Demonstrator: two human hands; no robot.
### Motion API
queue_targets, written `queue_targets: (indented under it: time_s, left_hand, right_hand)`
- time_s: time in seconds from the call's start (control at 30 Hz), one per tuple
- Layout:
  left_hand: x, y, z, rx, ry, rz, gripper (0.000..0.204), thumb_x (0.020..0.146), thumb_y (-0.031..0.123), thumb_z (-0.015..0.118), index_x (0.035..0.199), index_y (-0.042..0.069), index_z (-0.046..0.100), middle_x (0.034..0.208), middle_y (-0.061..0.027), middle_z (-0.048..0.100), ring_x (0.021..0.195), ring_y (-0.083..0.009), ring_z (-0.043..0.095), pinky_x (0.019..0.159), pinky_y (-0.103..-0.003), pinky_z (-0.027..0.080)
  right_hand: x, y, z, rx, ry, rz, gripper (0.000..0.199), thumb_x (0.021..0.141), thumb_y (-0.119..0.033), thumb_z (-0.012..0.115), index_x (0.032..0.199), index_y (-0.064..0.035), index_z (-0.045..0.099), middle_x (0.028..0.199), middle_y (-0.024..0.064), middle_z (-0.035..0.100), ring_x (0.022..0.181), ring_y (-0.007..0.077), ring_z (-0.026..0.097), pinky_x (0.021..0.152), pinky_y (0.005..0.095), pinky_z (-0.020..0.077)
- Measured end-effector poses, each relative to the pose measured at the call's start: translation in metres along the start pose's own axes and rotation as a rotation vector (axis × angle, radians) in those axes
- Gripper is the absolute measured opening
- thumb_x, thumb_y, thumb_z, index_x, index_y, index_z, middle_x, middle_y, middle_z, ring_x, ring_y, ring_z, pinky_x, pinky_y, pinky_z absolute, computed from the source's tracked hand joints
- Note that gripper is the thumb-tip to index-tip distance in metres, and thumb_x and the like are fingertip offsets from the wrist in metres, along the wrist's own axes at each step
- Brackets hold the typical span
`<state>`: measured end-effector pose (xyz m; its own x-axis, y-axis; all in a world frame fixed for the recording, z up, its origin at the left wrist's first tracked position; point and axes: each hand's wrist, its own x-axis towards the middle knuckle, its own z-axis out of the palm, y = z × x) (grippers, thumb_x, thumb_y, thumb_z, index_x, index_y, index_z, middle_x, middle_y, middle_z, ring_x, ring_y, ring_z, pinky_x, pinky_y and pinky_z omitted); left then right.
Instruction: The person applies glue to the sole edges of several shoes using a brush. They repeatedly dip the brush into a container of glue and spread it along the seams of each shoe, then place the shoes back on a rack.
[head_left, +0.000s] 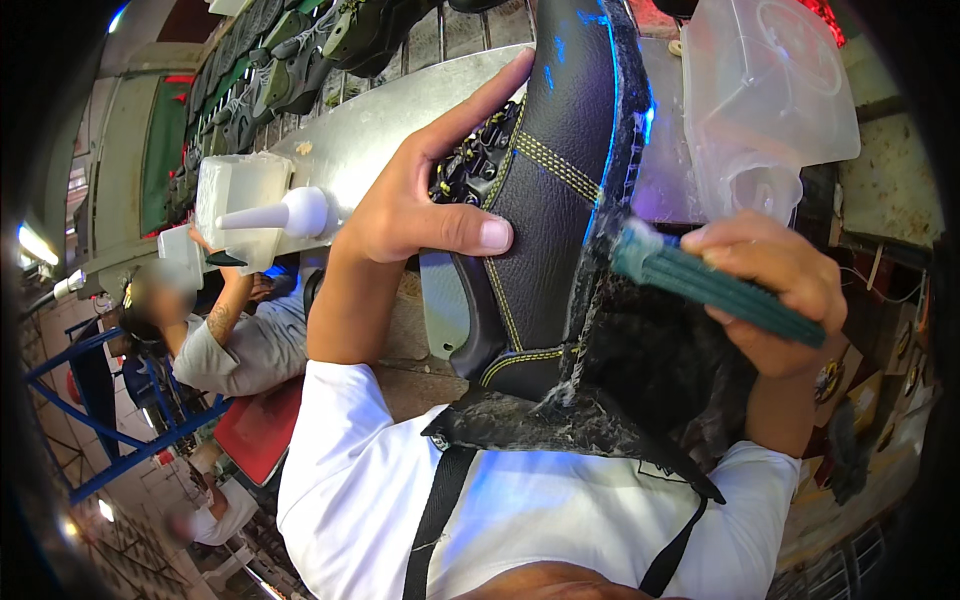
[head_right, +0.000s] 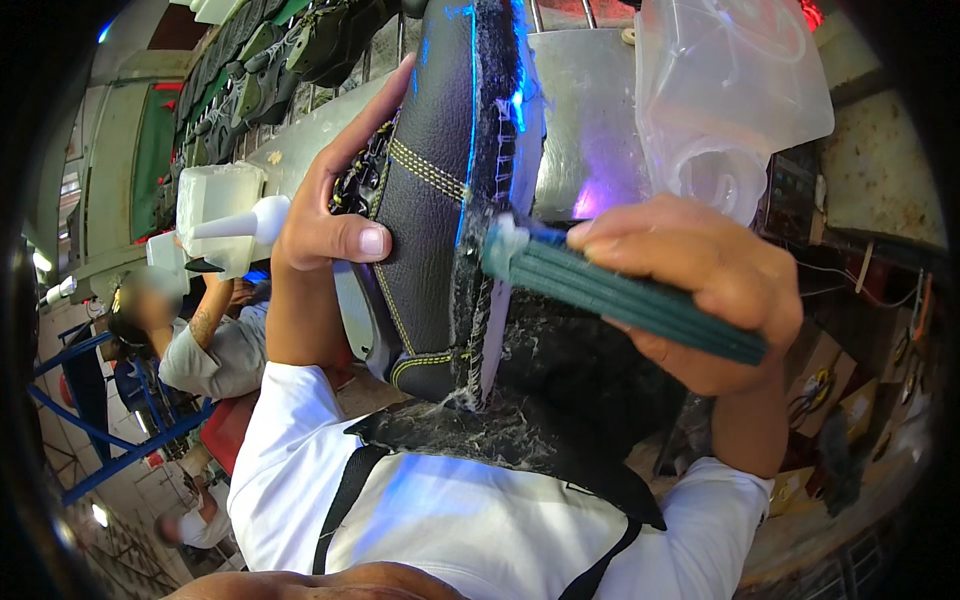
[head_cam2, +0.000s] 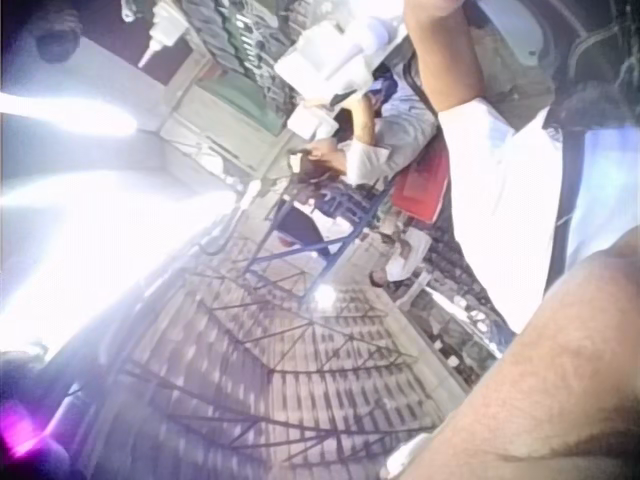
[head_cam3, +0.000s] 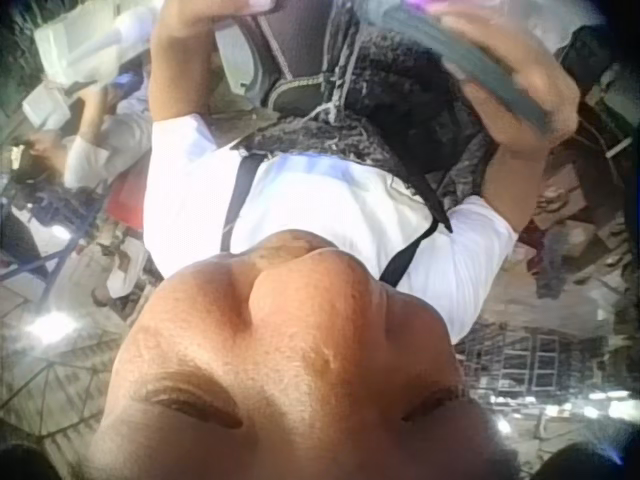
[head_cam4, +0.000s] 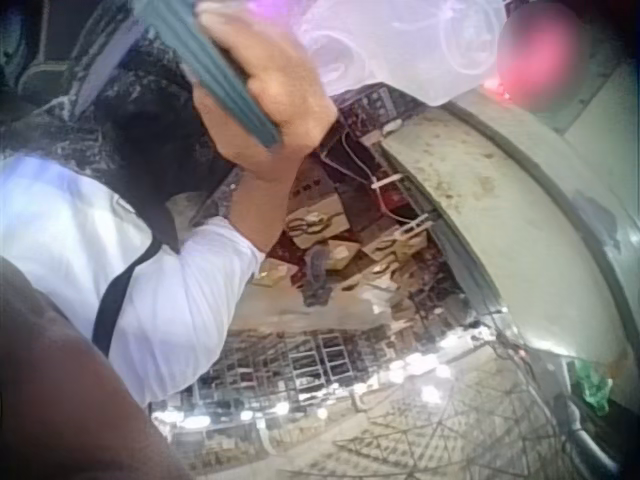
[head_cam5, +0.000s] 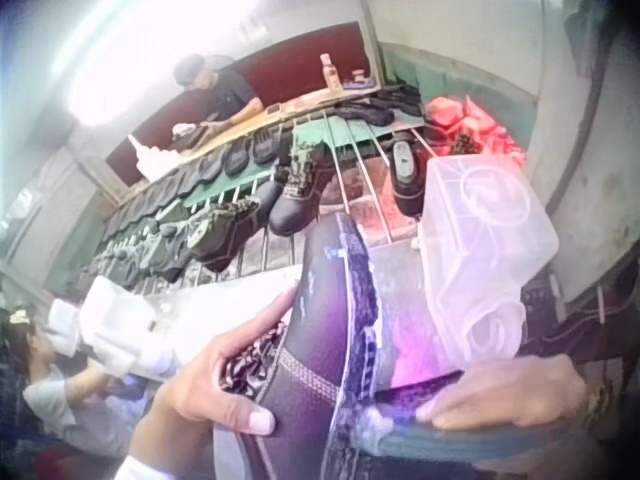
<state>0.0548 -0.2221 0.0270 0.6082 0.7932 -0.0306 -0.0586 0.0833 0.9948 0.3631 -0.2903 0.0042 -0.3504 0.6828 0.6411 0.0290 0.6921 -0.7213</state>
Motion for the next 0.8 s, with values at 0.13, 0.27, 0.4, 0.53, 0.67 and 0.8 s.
queue_targets:
  time_s: [0.13, 0.27, 0.4, 0.53, 0.67, 0.8]
  left_hand:
    - [0.001, 0.0, 0.0, 0.004, 0.012, -0.022, 0.111, 0.064, 0.016, 0.084, 0.158, -0.003, 0.029, 0.149, -0.018, 0.05, 0.138, -0.0238, 0.048, 0.118, -0.032, 0.027]
    - [-0.001, 0.0, 0.003, 0.003, 0.01, 0.004, 0.11, 0.064, 0.016, 0.083, 0.158, -0.004, 0.029, 0.15, -0.0185, 0.049, 0.14, -0.0239, 0.047, 0.119, -0.032, 0.025]
    - [0.002, 0.001, 0.007, -0.019, 0.005, -0.006, 0.109, 0.065, 0.016, 0.083, 0.158, -0.004, 0.029, 0.15, -0.0188, 0.05, 0.14, -0.0242, 0.046, 0.119, -0.032, 0.025]
    - [0.001, 0.006, 0.004, 0.041, 0.037, 0.005, 0.109, 0.064, 0.017, 0.083, 0.158, -0.003, 0.031, 0.148, -0.0188, 0.051, 0.139, -0.0247, 0.048, 0.119, -0.032, 0.026]
    - [0.003, 0.006, -0.002, 0.051, 0.055, -0.014, 0.109, 0.063, 0.018, 0.083, 0.157, -0.001, 0.033, 0.145, -0.0176, 0.054, 0.135, -0.0243, 0.051, 0.118, -0.032, 0.028]
    - [0.006, 0.011, -0.001, 0.155, 0.049, -0.052, 0.114, 0.065, 0.036, 0.08, 0.158, -0.005, 0.027, 0.156, -0.0224, 0.041, 0.143, -0.0289, 0.044, 0.12, -0.036, 0.028]
  right_hand:
    - [-0.005, -0.011, 0.006, 0.142, -0.047, 0.119, 0.027, 0.082, -0.014, 0.079, 0.098, 0.0065, 0.069, 0.091, 0.0255, 0.072, 0.08, 0.0328, 0.073, 0.07, 0.0375, 0.0591]
    - [0.008, -0.012, -0.006, 0.082, -0.01, 0.168, 0.022, 0.082, -0.006, 0.078, 0.098, 0.0062, 0.07, 0.095, 0.0222, 0.073, 0.082, 0.0298, 0.073, 0.074, 0.0353, 0.059]
    - [0.02, -0.024, -0.017, -0.223, 0.015, 0.125, 0.025, 0.085, -0.004, 0.075, 0.106, 0.0079, 0.068, 0.103, 0.0255, 0.071, 0.087, 0.0314, 0.071, 0.081, 0.0377, 0.0578]
    - [0.02, -0.019, -0.012, -0.292, -0.013, 0.039, 0.027, 0.086, -0.008, 0.076, 0.107, 0.0072, 0.068, 0.102, 0.0259, 0.072, 0.092, 0.0336, 0.072, 0.084, 0.04, 0.0574]
    - [0.019, -0.011, -0.012, -0.094, -0.089, 0.082, 0.029, 0.086, -0.013, 0.077, 0.107, 0.0061, 0.068, 0.1, 0.026, 0.072, 0.089, 0.0343, 0.073, 0.081, 0.0402, 0.058]
    - [0.014, 0.0, -0.009, 0.119, -0.133, 0.07, 0.03, 0.085, -0.015, 0.078, 0.105, 0.0052, 0.068, 0.098, 0.0253, 0.072, 0.084, 0.0345, 0.073, 0.076, 0.0401, 0.0588]
